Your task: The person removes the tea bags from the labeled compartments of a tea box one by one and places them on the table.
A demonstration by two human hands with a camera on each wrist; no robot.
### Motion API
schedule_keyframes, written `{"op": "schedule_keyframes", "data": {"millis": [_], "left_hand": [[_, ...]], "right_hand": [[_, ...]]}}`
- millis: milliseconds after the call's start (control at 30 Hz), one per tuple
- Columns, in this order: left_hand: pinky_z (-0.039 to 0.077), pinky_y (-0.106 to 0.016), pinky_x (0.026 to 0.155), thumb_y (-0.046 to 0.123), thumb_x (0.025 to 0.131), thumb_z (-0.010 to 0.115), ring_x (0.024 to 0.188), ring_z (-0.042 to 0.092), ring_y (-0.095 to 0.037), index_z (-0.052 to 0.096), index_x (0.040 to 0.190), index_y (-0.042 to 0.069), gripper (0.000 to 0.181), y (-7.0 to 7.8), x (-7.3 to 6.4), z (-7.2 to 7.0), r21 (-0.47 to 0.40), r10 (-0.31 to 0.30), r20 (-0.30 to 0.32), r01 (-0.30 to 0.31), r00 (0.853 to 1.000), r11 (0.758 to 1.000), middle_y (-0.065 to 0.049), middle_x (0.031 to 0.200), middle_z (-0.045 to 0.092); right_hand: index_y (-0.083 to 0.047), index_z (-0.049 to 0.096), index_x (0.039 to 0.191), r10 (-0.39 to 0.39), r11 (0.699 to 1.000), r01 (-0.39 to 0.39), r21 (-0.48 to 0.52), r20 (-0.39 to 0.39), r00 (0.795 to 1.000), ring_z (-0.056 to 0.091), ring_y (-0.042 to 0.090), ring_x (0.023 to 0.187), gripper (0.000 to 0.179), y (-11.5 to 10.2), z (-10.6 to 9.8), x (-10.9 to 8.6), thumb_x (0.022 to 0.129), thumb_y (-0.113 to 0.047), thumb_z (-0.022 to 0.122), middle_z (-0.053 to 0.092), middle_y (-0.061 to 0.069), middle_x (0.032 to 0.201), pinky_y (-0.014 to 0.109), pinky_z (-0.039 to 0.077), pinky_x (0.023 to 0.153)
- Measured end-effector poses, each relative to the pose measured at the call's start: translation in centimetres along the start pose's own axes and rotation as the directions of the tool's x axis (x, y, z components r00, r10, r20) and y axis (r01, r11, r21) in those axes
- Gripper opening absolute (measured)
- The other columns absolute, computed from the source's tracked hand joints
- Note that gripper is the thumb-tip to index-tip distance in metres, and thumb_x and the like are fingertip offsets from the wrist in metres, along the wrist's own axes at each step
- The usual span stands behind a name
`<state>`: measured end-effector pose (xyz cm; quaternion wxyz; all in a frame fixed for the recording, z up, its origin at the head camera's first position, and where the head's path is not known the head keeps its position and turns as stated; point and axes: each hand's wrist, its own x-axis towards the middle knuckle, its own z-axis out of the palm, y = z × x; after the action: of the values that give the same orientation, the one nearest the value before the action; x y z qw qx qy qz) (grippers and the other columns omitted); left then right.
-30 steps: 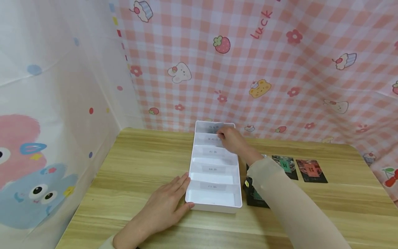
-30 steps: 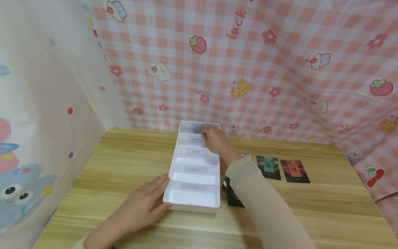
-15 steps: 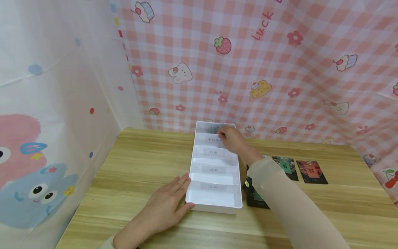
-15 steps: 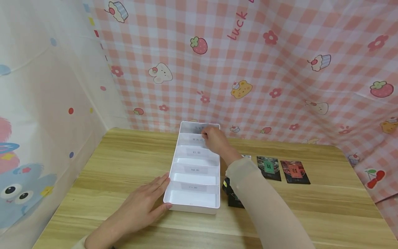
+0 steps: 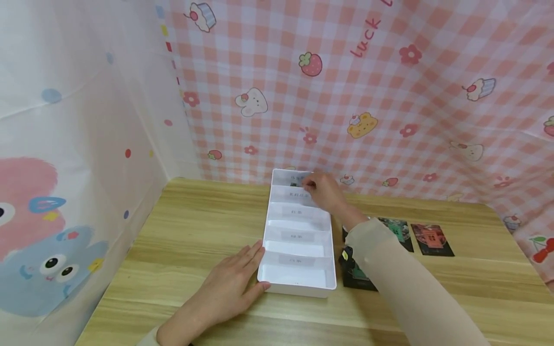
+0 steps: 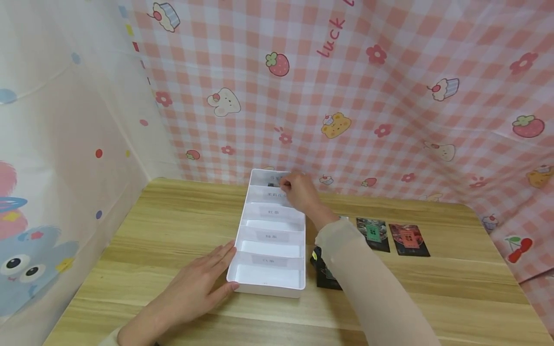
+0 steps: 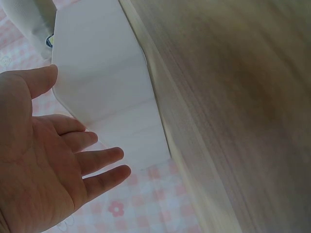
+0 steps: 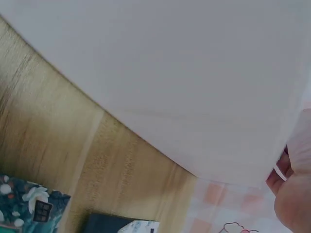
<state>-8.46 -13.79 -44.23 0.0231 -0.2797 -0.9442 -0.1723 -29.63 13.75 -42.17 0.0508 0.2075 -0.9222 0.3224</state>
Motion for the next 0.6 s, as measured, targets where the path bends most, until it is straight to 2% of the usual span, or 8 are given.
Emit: {"op": "schedule_keyframes", "data": {"millis": [167,367,600], "left_hand": [[0.043,-0.058,0.114,0.052,0.106,0.056,0.146,0.046,-0.039,0.045,0.157,-0.001,0.075,-0.1,0.0,0.1,-0.003,-0.003,0.000,0.003,1.000,1.000,-0.014,0.166,0.037],[0.044,-0.057,0.113,0.052,0.106,0.057,0.145,0.046,-0.039,0.045,0.156,-0.001,0.074,-0.1,0.0,0.0,0.005,0.005,-0.005,-0.005,1.000,1.000,-0.014,0.166,0.038],[0.043,-0.057,0.114,0.052,0.106,0.057,0.146,0.046,-0.038,0.045,0.156,-0.001,0.074,0.0,-0.1,0.1,0.001,0.000,-0.003,0.000,1.000,1.000,-0.014,0.166,0.038]], "right_hand": [[0.002,0.074,0.109,-0.007,1.000,0.008,0.030,-0.016,1.000,0.070,0.031,0.098,0.012,-0.7,-0.9,-0.2,0.102,0.000,0.065,0.073,0.017,0.106,0.042,0.060,0.085],[0.003,0.073,0.118,-0.003,0.999,0.003,0.037,-0.005,1.000,0.069,0.031,0.100,0.018,-1.5,-2.6,-0.5,0.105,-0.003,0.061,0.072,0.018,0.111,0.044,0.059,0.087],[0.002,0.073,0.114,-0.068,0.997,0.070,0.021,-0.082,0.994,0.067,0.030,0.094,0.016,-2.3,-4.5,-1.1,0.105,-0.003,0.061,0.072,0.017,0.109,0.046,0.058,0.082]]}}
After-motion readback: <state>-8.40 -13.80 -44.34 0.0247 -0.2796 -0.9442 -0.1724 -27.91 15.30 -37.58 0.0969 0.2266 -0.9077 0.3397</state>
